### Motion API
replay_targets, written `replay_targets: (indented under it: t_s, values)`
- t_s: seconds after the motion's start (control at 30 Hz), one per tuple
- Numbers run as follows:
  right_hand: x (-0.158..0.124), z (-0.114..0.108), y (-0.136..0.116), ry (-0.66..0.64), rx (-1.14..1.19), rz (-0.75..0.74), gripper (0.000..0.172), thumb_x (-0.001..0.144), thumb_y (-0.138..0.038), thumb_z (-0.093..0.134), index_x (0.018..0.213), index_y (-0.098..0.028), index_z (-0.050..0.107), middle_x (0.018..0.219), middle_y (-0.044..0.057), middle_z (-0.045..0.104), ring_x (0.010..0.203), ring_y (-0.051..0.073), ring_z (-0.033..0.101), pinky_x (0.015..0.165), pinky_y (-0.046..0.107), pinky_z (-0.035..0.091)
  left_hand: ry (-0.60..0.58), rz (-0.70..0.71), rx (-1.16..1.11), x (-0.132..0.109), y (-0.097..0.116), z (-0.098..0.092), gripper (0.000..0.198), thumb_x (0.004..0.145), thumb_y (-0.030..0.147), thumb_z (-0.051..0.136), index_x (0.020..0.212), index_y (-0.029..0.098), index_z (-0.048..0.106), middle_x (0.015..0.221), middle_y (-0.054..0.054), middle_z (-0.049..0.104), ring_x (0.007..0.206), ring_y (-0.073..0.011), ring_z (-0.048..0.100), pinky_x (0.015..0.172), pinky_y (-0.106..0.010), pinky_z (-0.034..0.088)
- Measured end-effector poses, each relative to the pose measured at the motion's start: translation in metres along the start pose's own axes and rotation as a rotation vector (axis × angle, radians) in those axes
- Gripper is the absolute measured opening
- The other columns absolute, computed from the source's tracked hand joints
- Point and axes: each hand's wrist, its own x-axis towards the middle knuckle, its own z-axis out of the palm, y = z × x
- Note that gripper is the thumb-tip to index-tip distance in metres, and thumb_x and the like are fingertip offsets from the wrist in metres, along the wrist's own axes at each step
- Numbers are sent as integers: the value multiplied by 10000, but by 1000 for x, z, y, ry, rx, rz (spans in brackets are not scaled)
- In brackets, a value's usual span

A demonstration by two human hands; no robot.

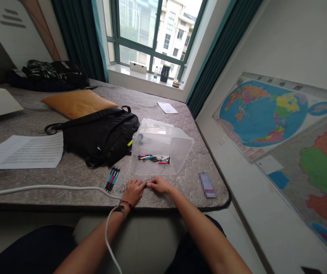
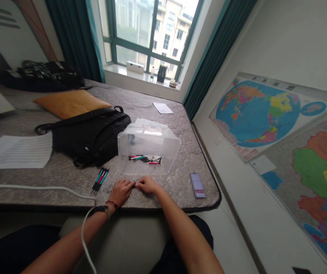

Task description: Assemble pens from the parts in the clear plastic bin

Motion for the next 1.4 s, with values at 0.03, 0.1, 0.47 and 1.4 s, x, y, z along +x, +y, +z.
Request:
replay_targets:
  t_s: [0.03, 0.1, 0.47, 1.4]
  values:
    - [2, -2, -1, -34, 19, 18, 303, 883, -352, 607, 693, -139, 708, 580, -22, 618, 558, 104, 481, 596, 217, 358, 2, -1, 4, 0, 0, 0, 313, 948, 241, 447, 1182, 274, 652, 927, -84, 658, 920, -246, 535, 808, -397, 369]
    - [6, -6, -2, -76, 38, 44, 321, 878, -370, 615, 668, -141, 697, 570, -21, 622, 546, 102, 476, 582, 216, 358, 9, -4, 8, 0, -1, 0, 319, 951, 248, 442, 1192, 273, 649, 924, -83, 658, 922, -249, 535, 807, -395, 370]
    - [-2, 7, 3, 58, 342, 40, 304, 687, -300, 805, 856, -169, 589, 666, -57, 573, 615, 100, 520, 608, 215, 417, -6, -6, 64, 1, 0, -2, 339, 967, 262, 421, 1238, 260, 624, 953, -84, 662, 926, -257, 535, 791, -403, 368]
    - [-10, 10, 6, 148, 141, -69, 255, 784, -405, 708, 764, -167, 619, 653, -30, 592, 609, 114, 494, 583, 227, 353, 5, -29, 31, 1, 0, -1, 315, 956, 245, 460, 1223, 279, 623, 973, -66, 644, 925, -234, 541, 786, -377, 371]
